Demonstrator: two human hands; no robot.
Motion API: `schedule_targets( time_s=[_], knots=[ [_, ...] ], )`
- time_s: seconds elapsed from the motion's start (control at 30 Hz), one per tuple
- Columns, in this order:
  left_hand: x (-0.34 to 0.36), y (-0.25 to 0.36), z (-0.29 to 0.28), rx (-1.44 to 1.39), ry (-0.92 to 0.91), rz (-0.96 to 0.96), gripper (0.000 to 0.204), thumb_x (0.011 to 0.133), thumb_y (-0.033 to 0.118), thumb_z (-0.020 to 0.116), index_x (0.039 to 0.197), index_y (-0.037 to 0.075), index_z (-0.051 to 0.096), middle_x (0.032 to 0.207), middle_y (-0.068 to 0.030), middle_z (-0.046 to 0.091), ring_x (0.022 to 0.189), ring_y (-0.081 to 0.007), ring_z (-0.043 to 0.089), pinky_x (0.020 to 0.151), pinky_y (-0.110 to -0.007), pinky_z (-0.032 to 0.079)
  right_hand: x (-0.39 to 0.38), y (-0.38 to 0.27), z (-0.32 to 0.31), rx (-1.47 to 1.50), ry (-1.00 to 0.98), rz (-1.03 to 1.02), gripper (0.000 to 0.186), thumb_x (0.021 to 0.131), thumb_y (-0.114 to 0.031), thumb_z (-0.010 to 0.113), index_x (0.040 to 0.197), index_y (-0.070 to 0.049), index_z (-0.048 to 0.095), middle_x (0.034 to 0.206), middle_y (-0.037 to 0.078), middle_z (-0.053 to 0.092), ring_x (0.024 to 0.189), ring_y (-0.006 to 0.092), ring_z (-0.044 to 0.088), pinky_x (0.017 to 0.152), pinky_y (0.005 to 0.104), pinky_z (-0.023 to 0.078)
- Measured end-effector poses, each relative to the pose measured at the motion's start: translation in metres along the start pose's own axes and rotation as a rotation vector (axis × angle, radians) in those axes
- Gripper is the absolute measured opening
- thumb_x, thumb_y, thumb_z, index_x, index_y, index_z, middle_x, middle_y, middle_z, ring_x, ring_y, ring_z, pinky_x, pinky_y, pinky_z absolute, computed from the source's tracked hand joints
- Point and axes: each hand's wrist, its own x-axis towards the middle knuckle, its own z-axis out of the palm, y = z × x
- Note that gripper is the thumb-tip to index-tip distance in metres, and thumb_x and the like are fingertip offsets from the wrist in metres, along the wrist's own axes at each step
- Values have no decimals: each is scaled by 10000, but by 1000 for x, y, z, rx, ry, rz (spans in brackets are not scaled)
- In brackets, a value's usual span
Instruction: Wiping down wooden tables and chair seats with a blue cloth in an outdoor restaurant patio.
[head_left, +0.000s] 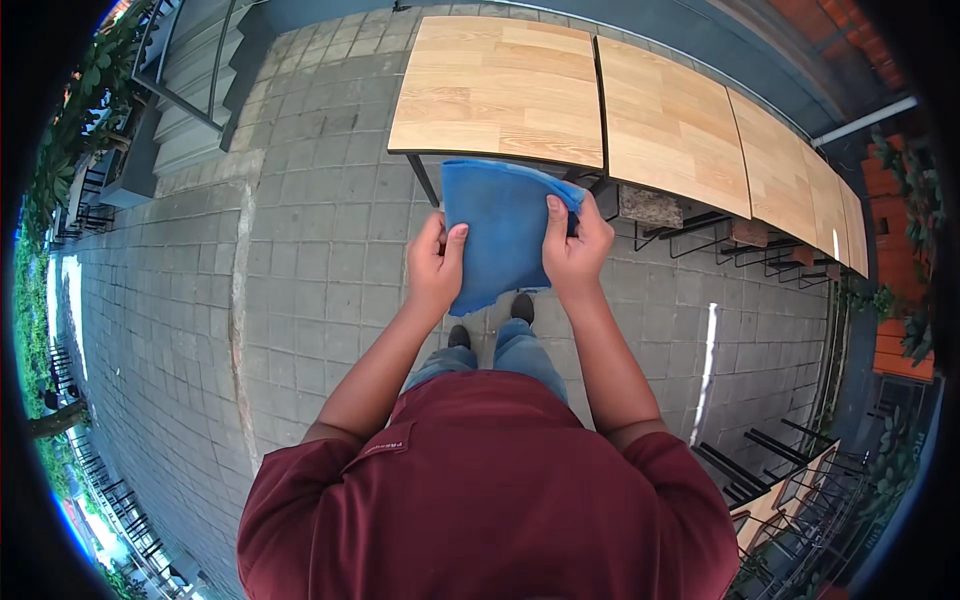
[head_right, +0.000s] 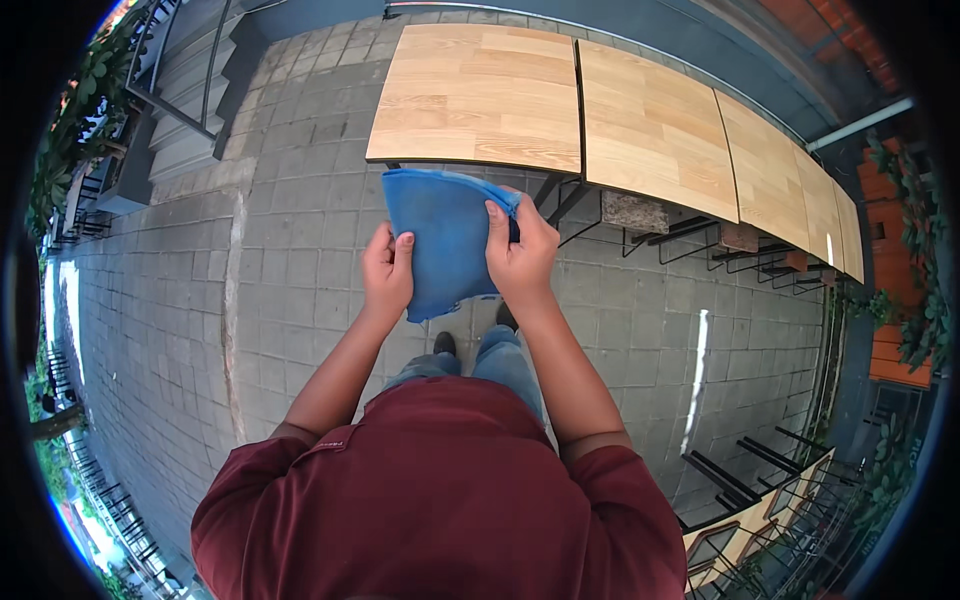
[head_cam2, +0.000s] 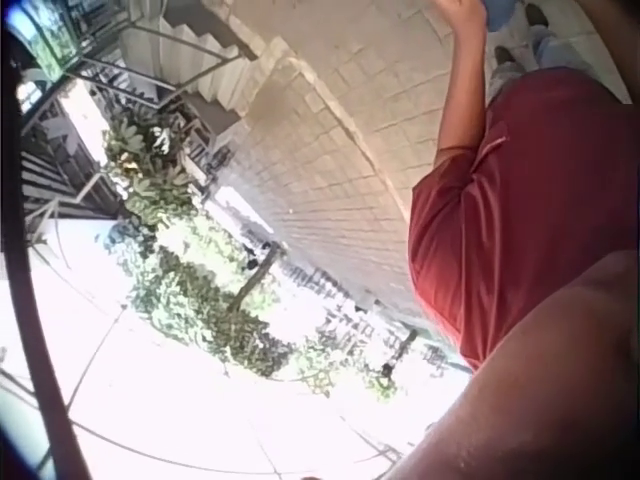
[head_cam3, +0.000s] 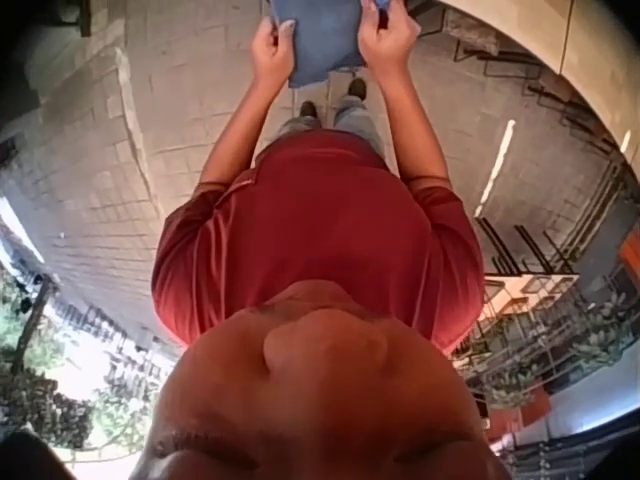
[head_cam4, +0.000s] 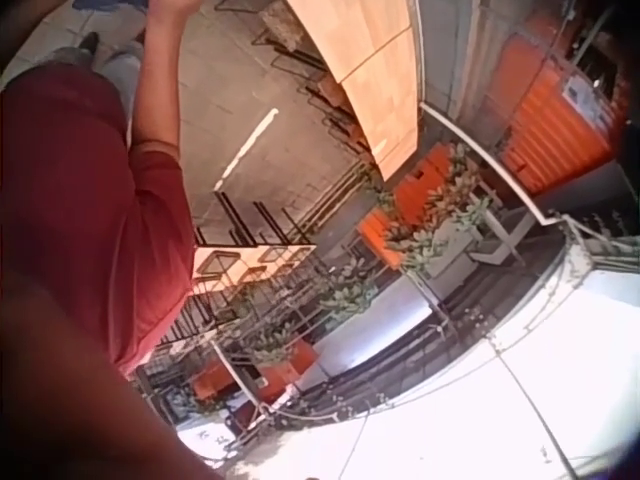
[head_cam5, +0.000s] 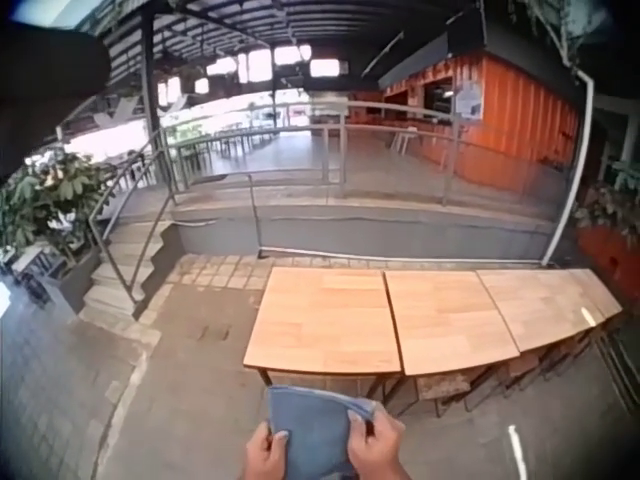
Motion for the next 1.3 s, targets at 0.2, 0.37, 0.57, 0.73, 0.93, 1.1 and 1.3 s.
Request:
schedule_targets(
  time_s=[0.2,0.37,0.57,0.73,0.93,1.1,1.3],
  knots=[
    [-23,-9,-22,81,-163,-66,371,1154,244,572,872,16,497,711,-26,427,686,-87,389,588,-308,360,-18,1,6,-95,152,-15,191,1097,-99,666,1171,76,686,886,52,718,776,59,595,688,220,498],
    [-59,-47,-12,153,-122,-81,415,1137,233,596,821,24,426,679,-73,318,645,-105,324,547,-342,324,-60,50,11,-195,172,-7,186,1100,-91,654,1181,75,682,919,62,732,795,68,616,710,235,515],
    [-113,-164,7,125,-212,-290,338,1100,210,650,887,2,490,628,-203,459,516,-345,456,528,-448,371,-143,173,26,-250,56,324,126,1073,-78,646,1132,12,712,832,153,721,686,177,673,655,322,532],
    [-133,-305,12,382,-322,-441,305,1101,213,649,920,25,491,677,-172,558,550,-307,528,540,-431,387,-201,290,74,-294,-70,499,134,1079,-124,651,1087,7,680,792,203,680,639,277,657,619,384,510],
    [-77,-432,17,645,-275,-298,226,1028,207,726,1086,24,607,950,-186,693,884,-399,677,769,-470,527,-219,441,118,-436,-118,573,189,1082,-152,646,1013,24,640,756,240,637,636,390,664,612,459,509],
    [-24,-516,-21,920,-168,24,429,982,144,707,1370,-1,598,1542,-246,521,1464,-483,460,1176,-569,404,-216,500,134,-555,-6,729,297,1027,-223,723,1266,-49,705,1137,229,710,1045,412,702,896,493,555],
    [-19,-532,-16,997,-172,8,570,1012,176,606,1551,22,505,1725,-236,346,1613,-483,290,1278,-617,285,-248,477,147,-612,-395,101,656,950,-218,751,1574,-167,554,1689,263,352,1593,534,255,1272,665,249]
  ],
)
